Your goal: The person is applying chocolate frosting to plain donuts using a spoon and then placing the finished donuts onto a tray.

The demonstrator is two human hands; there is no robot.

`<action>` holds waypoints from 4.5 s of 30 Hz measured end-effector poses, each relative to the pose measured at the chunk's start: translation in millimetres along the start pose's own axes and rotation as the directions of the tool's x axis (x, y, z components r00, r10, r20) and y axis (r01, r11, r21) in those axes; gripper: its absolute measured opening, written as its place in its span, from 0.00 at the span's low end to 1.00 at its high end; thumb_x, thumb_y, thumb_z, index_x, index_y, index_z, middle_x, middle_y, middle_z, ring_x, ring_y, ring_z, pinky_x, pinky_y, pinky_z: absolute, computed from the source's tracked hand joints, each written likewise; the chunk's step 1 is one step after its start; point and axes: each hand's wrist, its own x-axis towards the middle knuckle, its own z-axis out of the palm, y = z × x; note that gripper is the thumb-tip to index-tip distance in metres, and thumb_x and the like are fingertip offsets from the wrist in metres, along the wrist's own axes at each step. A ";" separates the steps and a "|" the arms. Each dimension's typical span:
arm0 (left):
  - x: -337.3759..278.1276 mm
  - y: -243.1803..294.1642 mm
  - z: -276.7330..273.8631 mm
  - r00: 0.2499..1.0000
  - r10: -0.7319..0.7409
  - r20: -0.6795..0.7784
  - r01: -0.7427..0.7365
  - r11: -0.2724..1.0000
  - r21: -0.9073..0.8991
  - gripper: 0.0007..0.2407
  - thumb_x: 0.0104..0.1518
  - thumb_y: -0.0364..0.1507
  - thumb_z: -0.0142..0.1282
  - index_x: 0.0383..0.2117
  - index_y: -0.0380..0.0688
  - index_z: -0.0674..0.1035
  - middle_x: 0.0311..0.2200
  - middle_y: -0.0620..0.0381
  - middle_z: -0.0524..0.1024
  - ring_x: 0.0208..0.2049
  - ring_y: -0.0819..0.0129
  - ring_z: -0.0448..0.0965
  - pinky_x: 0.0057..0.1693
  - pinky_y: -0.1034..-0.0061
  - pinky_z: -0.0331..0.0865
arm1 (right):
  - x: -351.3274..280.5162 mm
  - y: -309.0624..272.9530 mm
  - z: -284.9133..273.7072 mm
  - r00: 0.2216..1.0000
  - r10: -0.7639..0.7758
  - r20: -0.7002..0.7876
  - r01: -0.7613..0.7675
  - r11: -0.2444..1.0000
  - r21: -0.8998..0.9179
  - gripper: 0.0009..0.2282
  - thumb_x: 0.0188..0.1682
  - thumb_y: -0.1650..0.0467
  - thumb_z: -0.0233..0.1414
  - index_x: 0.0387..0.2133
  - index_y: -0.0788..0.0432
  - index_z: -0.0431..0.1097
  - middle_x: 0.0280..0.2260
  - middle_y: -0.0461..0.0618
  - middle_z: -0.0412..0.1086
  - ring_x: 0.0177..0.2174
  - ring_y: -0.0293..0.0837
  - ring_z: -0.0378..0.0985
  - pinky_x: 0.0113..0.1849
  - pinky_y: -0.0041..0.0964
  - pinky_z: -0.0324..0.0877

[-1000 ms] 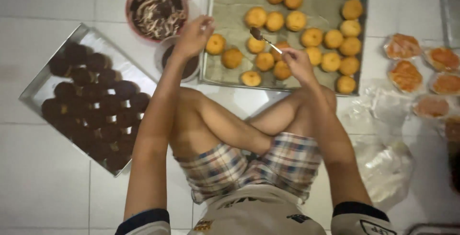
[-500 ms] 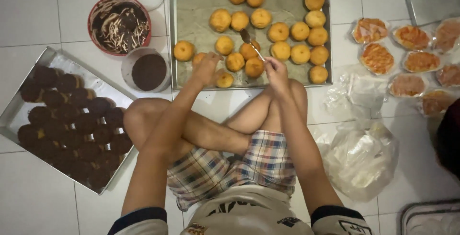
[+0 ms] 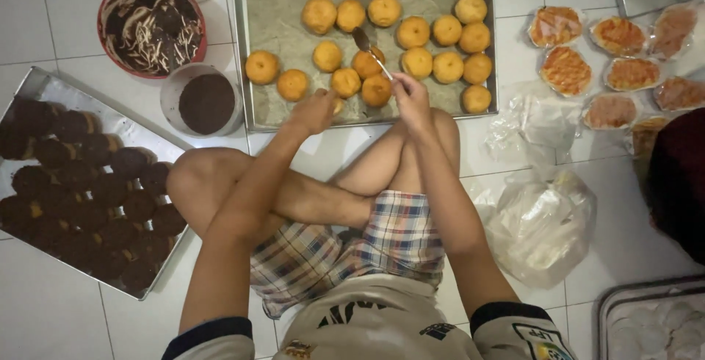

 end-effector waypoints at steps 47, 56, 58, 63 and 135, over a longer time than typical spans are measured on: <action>-1.9 -100.2 -57.5 0.852 -0.406 -0.331 0.345 0.910 -0.230 0.22 0.48 0.30 0.66 0.46 0.45 0.65 0.48 0.44 0.71 0.47 0.34 0.78 0.52 0.45 0.72 | 1.2 -4.2 5.8 0.998 -0.021 0.058 0.024 0.998 -0.057 0.09 0.53 0.71 0.52 0.43 0.52 0.79 0.23 0.44 0.72 0.22 0.33 0.70 0.28 0.28 0.68; -62.9 -3.8 -102.6 0.876 -0.401 -0.267 -0.319 -0.068 -0.945 0.22 0.60 0.29 0.65 0.58 0.47 0.67 0.57 0.44 0.67 0.54 0.41 0.75 0.52 0.55 0.79 | -40.4 -64.7 -6.7 0.929 -0.287 0.236 0.263 0.956 0.128 0.09 0.58 0.77 0.46 0.47 0.64 0.72 0.25 0.48 0.64 0.27 0.39 0.66 0.35 0.34 0.67; -78.5 17.9 -107.7 0.897 -0.330 -0.295 -0.404 -0.340 -0.849 0.25 0.62 0.24 0.62 0.60 0.51 0.60 0.58 0.39 0.61 0.56 0.28 0.69 0.54 0.38 0.73 | -59.6 -87.8 -11.4 0.917 -0.276 0.288 0.269 0.961 0.064 0.09 0.60 0.74 0.46 0.50 0.61 0.70 0.27 0.48 0.69 0.26 0.36 0.68 0.33 0.30 0.66; -114.1 41.3 -109.7 0.916 -0.256 -0.308 -0.397 -0.481 -0.782 0.18 0.67 0.31 0.52 0.61 0.45 0.65 0.58 0.44 0.63 0.58 0.40 0.70 0.55 0.45 0.75 | -118.3 -176.2 -18.0 0.942 -0.208 0.263 0.302 0.865 -0.401 0.07 0.58 0.67 0.51 0.45 0.45 0.75 0.32 0.42 0.76 0.35 0.39 0.77 0.40 0.36 0.71; -142.8 47.7 -128.1 0.835 0.007 -0.551 -0.503 -0.401 -0.766 0.24 0.69 0.31 0.40 0.71 0.39 0.54 0.65 0.41 0.57 0.65 0.50 0.63 0.66 0.57 0.66 | -95.7 -290.0 -26.8 0.594 -0.633 0.496 0.771 0.274 -0.575 0.04 0.55 0.70 0.58 0.36 0.51 0.82 0.19 0.44 0.68 0.23 0.46 0.76 0.32 0.36 0.72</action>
